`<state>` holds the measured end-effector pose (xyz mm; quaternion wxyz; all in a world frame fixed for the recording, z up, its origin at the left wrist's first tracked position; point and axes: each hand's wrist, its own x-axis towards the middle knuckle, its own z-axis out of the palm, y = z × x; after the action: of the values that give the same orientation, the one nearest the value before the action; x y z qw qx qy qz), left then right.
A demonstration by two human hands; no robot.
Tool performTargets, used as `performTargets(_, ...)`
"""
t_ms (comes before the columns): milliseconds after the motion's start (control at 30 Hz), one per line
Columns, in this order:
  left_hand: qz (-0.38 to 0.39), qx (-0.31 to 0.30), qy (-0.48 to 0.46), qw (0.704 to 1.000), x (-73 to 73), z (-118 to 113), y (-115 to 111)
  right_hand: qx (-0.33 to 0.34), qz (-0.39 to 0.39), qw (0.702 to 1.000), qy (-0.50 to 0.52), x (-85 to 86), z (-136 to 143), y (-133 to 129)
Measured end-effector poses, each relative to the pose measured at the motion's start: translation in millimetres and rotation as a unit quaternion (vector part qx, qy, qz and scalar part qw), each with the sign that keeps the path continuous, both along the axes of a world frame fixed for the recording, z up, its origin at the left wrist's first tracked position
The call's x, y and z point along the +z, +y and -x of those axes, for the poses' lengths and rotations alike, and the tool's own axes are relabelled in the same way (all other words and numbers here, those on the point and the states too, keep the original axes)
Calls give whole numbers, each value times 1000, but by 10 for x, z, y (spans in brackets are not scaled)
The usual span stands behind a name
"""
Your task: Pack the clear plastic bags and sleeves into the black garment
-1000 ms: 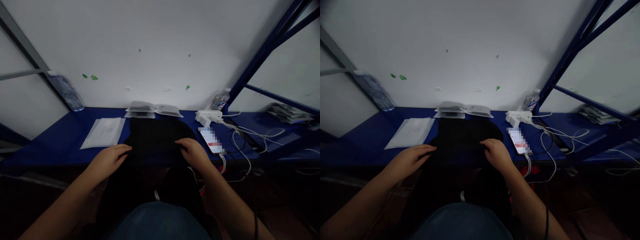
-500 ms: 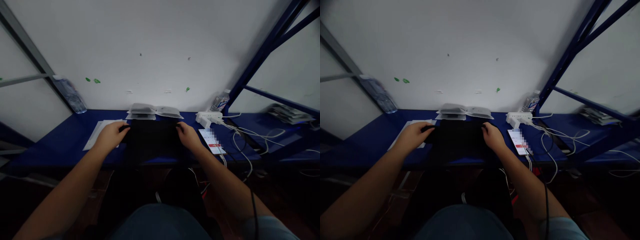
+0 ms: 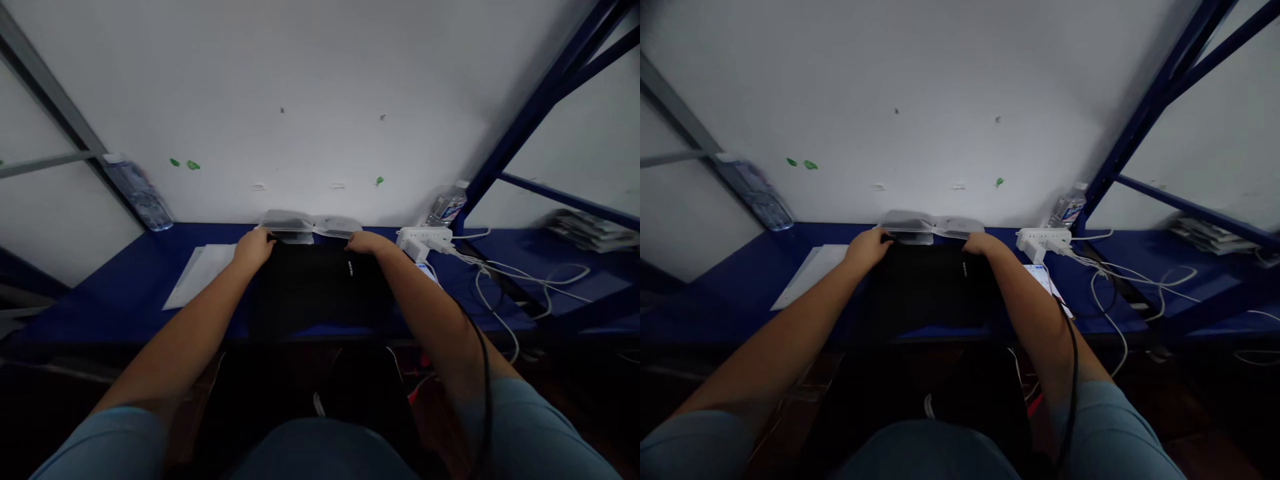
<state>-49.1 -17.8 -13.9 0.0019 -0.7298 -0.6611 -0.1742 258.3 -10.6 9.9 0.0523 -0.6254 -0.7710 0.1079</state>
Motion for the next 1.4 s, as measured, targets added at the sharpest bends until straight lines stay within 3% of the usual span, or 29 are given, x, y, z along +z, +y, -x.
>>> performTargets(100, -64, -29, 4, 998, 28, -8, -80, -17, 65, 998, 15, 71, -128, -113)
performTargets(200, -118, -127, 12, 985, 128, -27, -269, -38, 12, 994, 102, 65, -330, -453)
performTargets(300, -57, -295, 39, 953, 146, -76, -486, 2, -74, 996, 57, -48, -457, -826)
performTargets(400, -29, -354, 87, 931, 17, -129, -607, -3, -97, 995, -9, -177, -440, -974)
performTargets(600, -14, -327, 124, 937, -274, -156, -576, -156, -109, 981, -49, -263, -207, -792)
performTargets(667, 3, -317, 125, 940, -303, -150, -565, -162, -150, 971, -92, -266, -97, -803)
performTargets(733, 23, -306, 124, 944, -312, -152, -570, -121, -200, 965, -116, -260, 25, -839)
performTargets(800, 37, -298, 118, 947, -304, -169, -578, -50, -209, 971, -109, -245, 139, -839)
performTargets(900, 44, -283, 104, 952, -236, -216, -546, 4, -120, 989, -88, -224, 254, -698)
performTargets(1000, 31, -253, 101, 962, -97, -247, -405, -39, -55, 995, -75, -226, 294, -458)
performTargets(1133, 22, -215, 158, 963, 33, -206, -126, -78, -35, 995, -56, -270, 282, -250)
performTargets(1400, 9, -173, 174, 969, -52, -109, 61, -95, -85, 991, -29, -314, 222, -208)
